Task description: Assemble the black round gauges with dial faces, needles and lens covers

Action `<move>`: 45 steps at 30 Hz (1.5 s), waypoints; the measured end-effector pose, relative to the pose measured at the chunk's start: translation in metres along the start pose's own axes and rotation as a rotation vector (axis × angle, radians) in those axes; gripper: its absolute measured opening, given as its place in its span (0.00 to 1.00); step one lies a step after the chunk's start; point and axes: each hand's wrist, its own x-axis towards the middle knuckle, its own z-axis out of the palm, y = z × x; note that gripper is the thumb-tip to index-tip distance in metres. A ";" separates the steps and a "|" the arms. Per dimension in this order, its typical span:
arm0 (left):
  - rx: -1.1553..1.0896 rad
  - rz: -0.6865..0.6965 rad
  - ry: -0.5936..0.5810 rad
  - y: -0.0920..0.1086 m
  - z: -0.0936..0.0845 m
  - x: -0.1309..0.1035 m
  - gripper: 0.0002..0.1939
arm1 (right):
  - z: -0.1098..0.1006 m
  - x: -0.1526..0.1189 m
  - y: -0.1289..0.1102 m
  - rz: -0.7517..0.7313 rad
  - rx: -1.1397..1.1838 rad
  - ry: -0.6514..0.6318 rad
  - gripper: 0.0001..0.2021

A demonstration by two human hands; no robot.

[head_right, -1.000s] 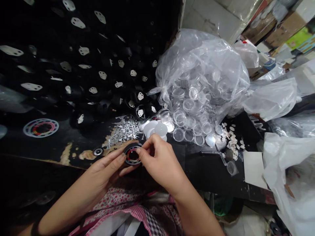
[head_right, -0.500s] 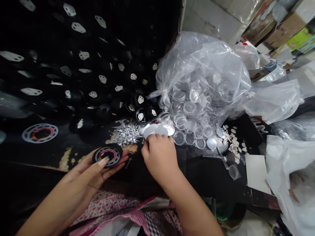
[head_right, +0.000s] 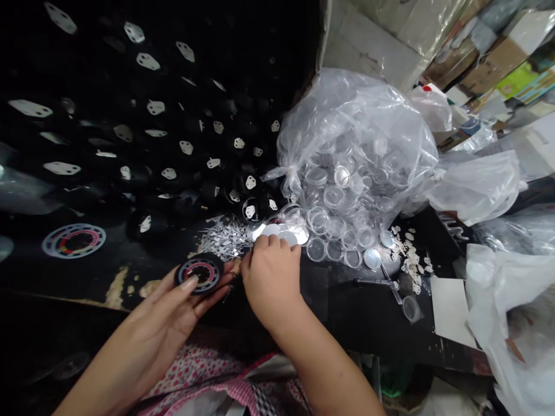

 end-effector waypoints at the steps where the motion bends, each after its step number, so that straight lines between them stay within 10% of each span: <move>1: -0.006 -0.014 -0.004 -0.001 0.001 0.000 0.12 | 0.000 0.001 0.000 -0.006 -0.009 -0.003 0.09; 22: -0.046 -0.047 -0.039 0.001 0.022 0.002 0.11 | -0.009 -0.041 0.024 -0.213 0.345 0.179 0.09; 27: 0.089 0.002 0.037 -0.004 0.028 0.005 0.16 | -0.022 -0.049 0.019 -0.239 0.706 0.157 0.06; 45: 0.558 0.176 -0.182 -0.006 0.019 0.001 0.13 | -0.026 -0.056 0.021 -0.120 0.743 0.088 0.08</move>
